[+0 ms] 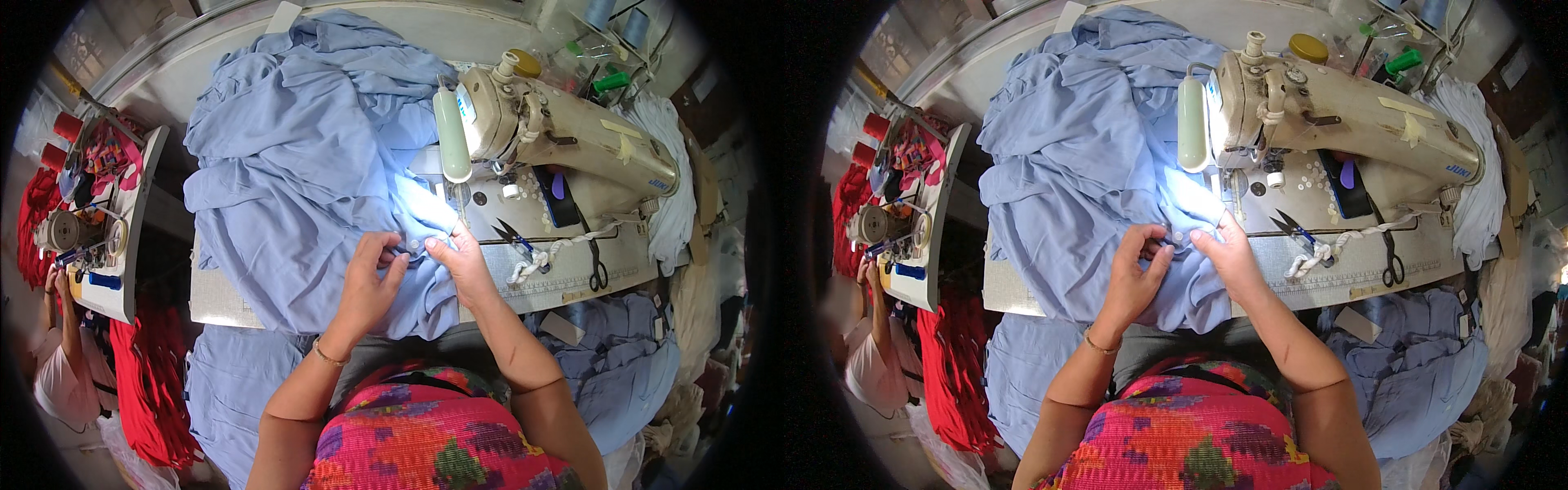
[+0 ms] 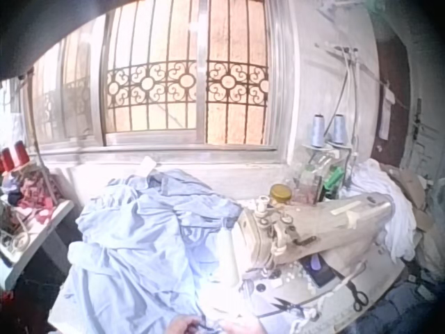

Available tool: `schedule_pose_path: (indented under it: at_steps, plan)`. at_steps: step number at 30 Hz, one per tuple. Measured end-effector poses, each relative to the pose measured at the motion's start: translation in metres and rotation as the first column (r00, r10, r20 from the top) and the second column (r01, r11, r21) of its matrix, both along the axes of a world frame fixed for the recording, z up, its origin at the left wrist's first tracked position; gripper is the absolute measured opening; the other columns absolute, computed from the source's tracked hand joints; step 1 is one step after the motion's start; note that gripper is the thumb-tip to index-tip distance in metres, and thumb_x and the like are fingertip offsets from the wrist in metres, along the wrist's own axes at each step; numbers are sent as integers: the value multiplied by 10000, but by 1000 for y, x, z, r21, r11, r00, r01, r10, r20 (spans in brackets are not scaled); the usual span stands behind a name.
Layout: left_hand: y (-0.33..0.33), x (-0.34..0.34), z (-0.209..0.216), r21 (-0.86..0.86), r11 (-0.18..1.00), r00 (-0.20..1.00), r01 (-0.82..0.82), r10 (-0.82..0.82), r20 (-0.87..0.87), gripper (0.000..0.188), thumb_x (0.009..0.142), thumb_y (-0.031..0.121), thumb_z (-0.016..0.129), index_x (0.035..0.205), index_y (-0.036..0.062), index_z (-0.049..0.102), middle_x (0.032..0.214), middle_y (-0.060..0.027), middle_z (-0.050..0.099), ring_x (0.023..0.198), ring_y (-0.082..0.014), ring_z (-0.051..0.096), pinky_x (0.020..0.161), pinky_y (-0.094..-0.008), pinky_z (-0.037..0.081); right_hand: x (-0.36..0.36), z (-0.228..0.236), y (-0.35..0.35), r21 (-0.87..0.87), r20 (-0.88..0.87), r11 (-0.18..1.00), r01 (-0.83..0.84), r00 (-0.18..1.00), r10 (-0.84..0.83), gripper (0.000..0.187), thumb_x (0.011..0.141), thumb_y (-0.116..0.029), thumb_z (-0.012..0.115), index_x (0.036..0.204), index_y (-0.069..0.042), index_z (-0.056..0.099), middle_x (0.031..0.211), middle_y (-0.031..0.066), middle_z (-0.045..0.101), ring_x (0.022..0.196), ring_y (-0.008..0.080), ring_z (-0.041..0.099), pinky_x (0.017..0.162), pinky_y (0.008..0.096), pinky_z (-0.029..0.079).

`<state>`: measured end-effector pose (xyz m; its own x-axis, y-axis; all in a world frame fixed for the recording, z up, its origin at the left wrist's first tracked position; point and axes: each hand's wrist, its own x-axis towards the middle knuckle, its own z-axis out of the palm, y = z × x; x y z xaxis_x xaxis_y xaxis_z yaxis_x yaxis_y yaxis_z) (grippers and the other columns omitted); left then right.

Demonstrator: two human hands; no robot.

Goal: The person picks up a light blue shirt, uses small snips to trim loose threads from the cuff and collar areas, and turns the shirt over to check different sections.

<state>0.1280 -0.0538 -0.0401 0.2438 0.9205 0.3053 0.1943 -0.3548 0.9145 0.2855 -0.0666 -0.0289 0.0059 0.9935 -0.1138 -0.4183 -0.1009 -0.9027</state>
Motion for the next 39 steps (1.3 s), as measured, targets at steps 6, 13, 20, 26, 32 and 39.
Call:
schedule_pose_path:
  at_steps: [6, 13, 20, 26, 32, 39]
  plan:
    - [7, -1, 4, 95, 986, 989, -140, 145, -42, 309, 746, -19, 635, 1033, -10, 520, 974, -125, 529, 725, -198, 552, 642, -270, 464, 0, -7, 1, -16, -110, 1000, 24, 994, -25, 435, 857, -35, 506, 1283, -10, 418, 1177, 73, 533, 1053, 139, 516, 929, 284, 397]
    - [1, -7, 10, 210, 977, 973, 28, 22, -229, 528, 690, 159, 730, 1132, -9, 495, 1122, -161, 506, 970, -311, 513, 825, -357, 424, -5, -4, 0, 17, -14, 999, 42, 999, -42, 421, 873, -48, 478, 1286, -9, 408, 1186, 75, 515, 1064, 130, 495, 931, 285, 386]
    - [-9, 1, 7, 53, 981, 971, 185, -174, -166, 873, 607, 357, 801, 1266, -42, 391, 1256, -196, 444, 1096, -337, 452, 964, -410, 336, -21, 30, -1, 147, 568, 983, -106, 823, 3, 358, 839, -37, 483, 1190, 23, 450, 1097, 148, 547, 1017, 273, 529, 898, 329, 400]
    - [-4, -30, -46, -116, 981, 984, 158, -167, -67, 484, 845, 168, 589, 1262, 4, 406, 1156, -106, 521, 1032, -224, 538, 892, -346, 437, -68, 55, -19, 358, 914, 724, -590, 65, -400, 366, 773, -131, 605, 1120, -48, 523, 1179, 139, 481, 1080, 271, 495, 937, 436, 345]
    - [3, -27, -5, -616, 686, 680, 387, 239, 693, 381, 892, 257, 553, 1180, 14, 502, 1114, -99, 585, 971, -211, 592, 860, -347, 477, -51, 59, -34, 401, 911, 751, -525, 312, -269, 260, 745, -71, 591, 1003, -40, 578, 1150, 137, 516, 1039, 291, 519, 896, 426, 390]
    - [15, -29, -8, -698, 572, 645, 430, 347, 681, 405, 861, 304, 601, 1134, 11, 540, 1061, -103, 621, 940, -230, 610, 854, -363, 485, 71, 21, -22, 197, 947, 980, -29, -253, -198, 279, 773, 5, 501, 1040, -34, 569, 1024, 119, 549, 989, 314, 521, 853, 396, 436]
